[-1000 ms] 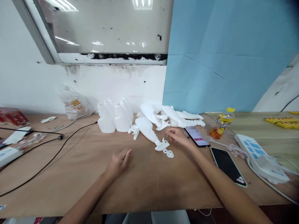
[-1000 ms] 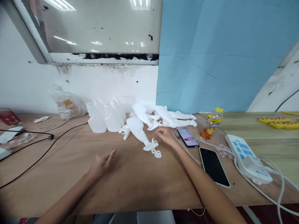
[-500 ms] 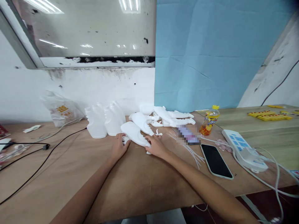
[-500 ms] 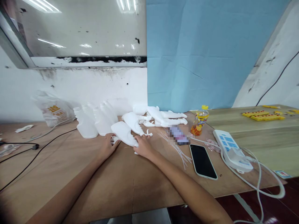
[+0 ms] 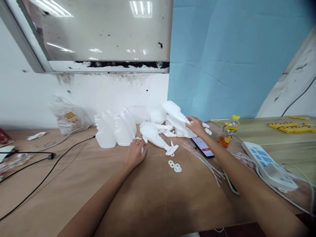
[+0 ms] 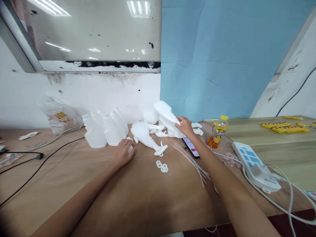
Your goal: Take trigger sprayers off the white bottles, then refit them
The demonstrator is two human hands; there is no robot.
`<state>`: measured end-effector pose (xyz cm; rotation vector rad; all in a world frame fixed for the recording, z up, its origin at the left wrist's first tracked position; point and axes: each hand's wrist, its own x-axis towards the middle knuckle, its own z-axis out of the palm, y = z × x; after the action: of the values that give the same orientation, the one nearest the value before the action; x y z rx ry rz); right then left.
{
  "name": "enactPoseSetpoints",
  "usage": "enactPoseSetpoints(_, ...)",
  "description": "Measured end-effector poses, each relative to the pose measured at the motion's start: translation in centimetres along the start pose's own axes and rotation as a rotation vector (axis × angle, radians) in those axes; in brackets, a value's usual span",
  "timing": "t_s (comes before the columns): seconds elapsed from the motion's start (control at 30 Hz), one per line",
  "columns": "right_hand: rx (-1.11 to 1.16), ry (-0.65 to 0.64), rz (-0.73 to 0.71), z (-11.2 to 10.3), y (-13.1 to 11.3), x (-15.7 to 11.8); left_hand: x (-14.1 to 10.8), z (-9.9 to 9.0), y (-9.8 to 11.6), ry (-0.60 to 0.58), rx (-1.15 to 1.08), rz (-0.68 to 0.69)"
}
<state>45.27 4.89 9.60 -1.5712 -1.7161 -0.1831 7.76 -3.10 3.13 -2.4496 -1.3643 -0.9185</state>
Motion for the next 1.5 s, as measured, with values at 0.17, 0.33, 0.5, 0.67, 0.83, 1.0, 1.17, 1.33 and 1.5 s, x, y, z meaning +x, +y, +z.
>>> enactPoseSetpoints(0.17, -0.095, -0.070, 0.003, 1.4, 1.8, 2.9, 2.9, 1.6, 2.3, -0.173, 0.070, 0.120)
enactPoseSetpoints(0.33, -0.134, -0.034, -0.065, 1.0, 0.6, 2.0, 2.7, 2.6, 3.9, -0.254, 0.113, 0.130)
enactPoseSetpoints(0.5, 0.027, -0.182, -0.168, 1.6, -4.8, -4.5, 2.9, 3.0, 4.5, -0.274, 0.120, 0.094)
enactPoseSetpoints(0.67, 0.013, -0.346, -0.301, 3.5, -9.3, -10.6, 4.0, 3.7, 5.7, -0.254, 0.102, 0.077)
enactPoseSetpoints(0.83, -0.098, -0.259, -0.264, 4.9, -7.5, -9.9, 4.8, 4.4, 6.7, -0.233, 0.086, 0.084)
enactPoseSetpoints(1.0, -0.032, -0.188, -0.298, 6.1, -4.6, -8.9, 6.6, 5.2, 6.5, -0.215, 0.095, 0.058)
enactPoseSetpoints(1.17, 0.186, -0.076, -0.240, 6.8, -3.9, -8.8, 8.6, 6.0, 5.5, -0.241, 0.117, 0.030)
enactPoseSetpoints(1.33, 0.479, 0.067, -0.146, 5.2, -4.0, -8.3, 10.3, 6.8, 3.7, -0.275, 0.174, -0.123)
enactPoseSetpoints(1.5, 0.954, 0.195, 0.095, 3.6, -3.7, -7.7, 11.7, 8.2, 4.1, -0.354, 0.171, -0.149)
